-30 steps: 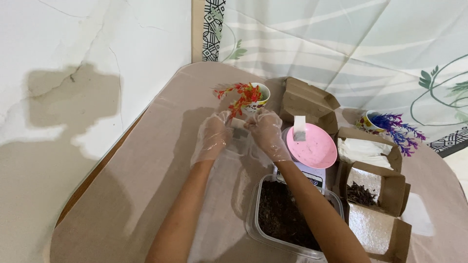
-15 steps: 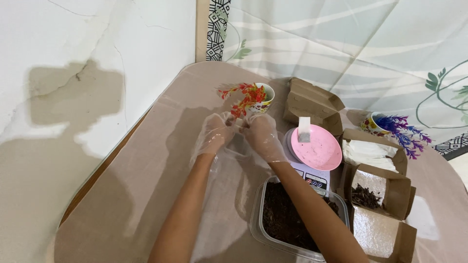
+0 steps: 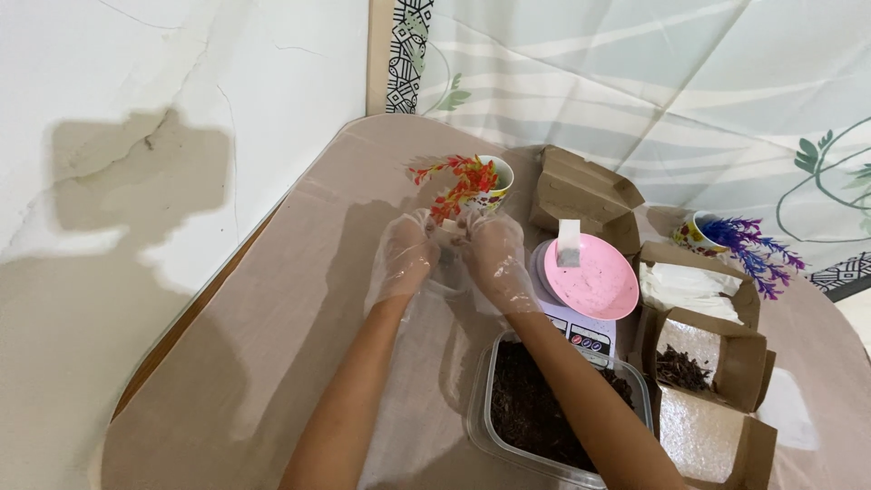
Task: Filling and weighing individual tea filter bags with tea leaves
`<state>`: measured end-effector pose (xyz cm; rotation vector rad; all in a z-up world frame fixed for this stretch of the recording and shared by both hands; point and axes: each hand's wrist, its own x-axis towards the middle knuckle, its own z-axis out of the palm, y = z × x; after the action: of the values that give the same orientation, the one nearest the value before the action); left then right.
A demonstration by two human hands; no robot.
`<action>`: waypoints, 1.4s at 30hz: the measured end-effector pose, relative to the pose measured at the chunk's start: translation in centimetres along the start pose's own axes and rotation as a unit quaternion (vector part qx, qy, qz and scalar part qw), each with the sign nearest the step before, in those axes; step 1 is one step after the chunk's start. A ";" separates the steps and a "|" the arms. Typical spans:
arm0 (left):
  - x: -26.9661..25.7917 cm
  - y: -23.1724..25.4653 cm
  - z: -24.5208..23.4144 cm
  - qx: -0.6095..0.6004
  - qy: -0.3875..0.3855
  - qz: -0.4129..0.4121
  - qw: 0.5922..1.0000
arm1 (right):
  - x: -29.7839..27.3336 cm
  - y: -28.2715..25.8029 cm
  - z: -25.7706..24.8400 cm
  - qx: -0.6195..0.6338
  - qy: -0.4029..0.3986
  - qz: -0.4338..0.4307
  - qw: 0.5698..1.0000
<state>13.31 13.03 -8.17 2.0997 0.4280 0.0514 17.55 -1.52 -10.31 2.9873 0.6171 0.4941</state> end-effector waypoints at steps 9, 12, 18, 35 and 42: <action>1.6 -2.7 2.1 -0.077 0.010 0.001 0.997 | -2.6 -1.5 -1.7 0.056 0.006 -0.122 0.991; -0.5 -0.6 0.4 -0.026 0.011 -0.040 0.999 | -1.2 -2.1 1.3 -0.022 -0.067 -0.085 0.994; 2.1 -2.6 2.5 -0.046 0.042 -0.020 0.998 | -0.9 -2.4 0.3 -0.059 -0.117 -0.076 0.988; -0.6 0.1 0.0 -0.044 0.011 -0.028 0.999 | -4.9 0.8 -7.2 0.309 0.032 -0.097 0.946; 0.1 0.3 0.3 -0.069 0.002 -0.019 0.997 | -11.0 2.7 -17.1 0.354 -0.096 0.032 0.930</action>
<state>13.54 12.66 -8.11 1.9550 0.4538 0.0613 3.53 -8.60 2.92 3.6685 0.8223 -0.0560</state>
